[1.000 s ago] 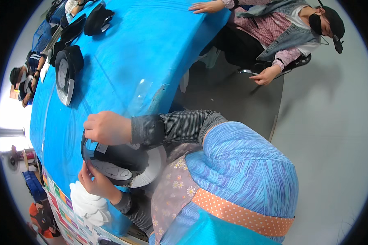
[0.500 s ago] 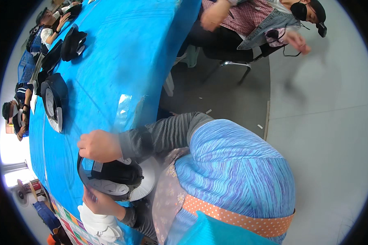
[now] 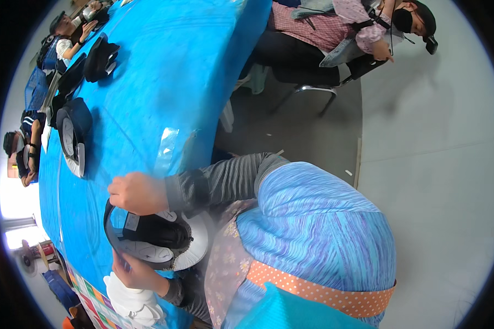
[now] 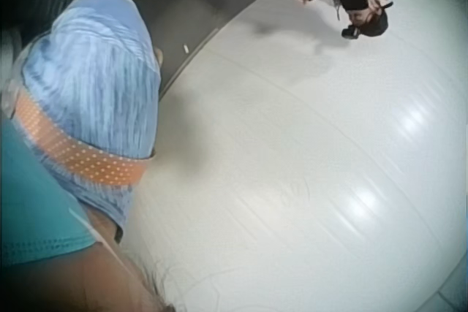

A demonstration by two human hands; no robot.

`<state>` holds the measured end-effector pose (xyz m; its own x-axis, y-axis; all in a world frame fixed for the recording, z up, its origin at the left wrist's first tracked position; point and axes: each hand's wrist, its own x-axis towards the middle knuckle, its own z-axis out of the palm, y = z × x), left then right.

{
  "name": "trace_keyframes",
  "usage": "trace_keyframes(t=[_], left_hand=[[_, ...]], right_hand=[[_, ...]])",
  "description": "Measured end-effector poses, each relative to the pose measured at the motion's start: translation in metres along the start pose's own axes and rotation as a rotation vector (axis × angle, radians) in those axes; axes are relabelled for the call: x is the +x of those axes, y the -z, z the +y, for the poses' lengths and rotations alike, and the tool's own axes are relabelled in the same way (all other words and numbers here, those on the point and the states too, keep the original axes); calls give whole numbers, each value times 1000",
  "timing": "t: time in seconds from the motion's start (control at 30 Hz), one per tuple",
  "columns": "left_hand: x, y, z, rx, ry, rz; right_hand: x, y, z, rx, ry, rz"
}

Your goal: The person places white foam inserts into the interior of a black shoe upper, pressing them into the heel and sides, then picks up a white component from a stack and continues the assembly.

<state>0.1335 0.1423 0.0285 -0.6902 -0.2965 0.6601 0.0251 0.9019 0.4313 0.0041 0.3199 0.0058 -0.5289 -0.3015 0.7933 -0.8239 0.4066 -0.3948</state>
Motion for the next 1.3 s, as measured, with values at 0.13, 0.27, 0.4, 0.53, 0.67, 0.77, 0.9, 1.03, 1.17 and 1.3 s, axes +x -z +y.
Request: trace_keyframes(t=[0.13,0.27,0.4,0.53,0.67,0.77,0.9,1.03,1.17,1.3], left_hand=[[-5,-4,-6,-86,1,14],[-5,-8,8,-95,14,33],[-6,-6,-3,-127,-6,53],[-12,-5,-11,-100,31,82],[-14,-5,-14,-103,-18,110],[-11,-4,-10,-90,-13,91],[-8,-5,-12,-148,120,82],[-14,-4,-13,-382,368,-31],[-21,-8,-12,-362,277,58],[-22,-5,-10,-315,110,108]], right_hand=[[-1,0,2,32,-46,35],[0,7,3,56,-102,-23],[3,16,7,140,-80,-65],[8,22,0,163,-93,-120],[4,26,0,132,-102,-133],[2,22,0,134,-127,-140],[7,15,-7,276,-171,-168],[8,6,-7,374,-213,-249],[4,1,0,355,-175,-276],[-8,7,-3,443,-338,-220]])
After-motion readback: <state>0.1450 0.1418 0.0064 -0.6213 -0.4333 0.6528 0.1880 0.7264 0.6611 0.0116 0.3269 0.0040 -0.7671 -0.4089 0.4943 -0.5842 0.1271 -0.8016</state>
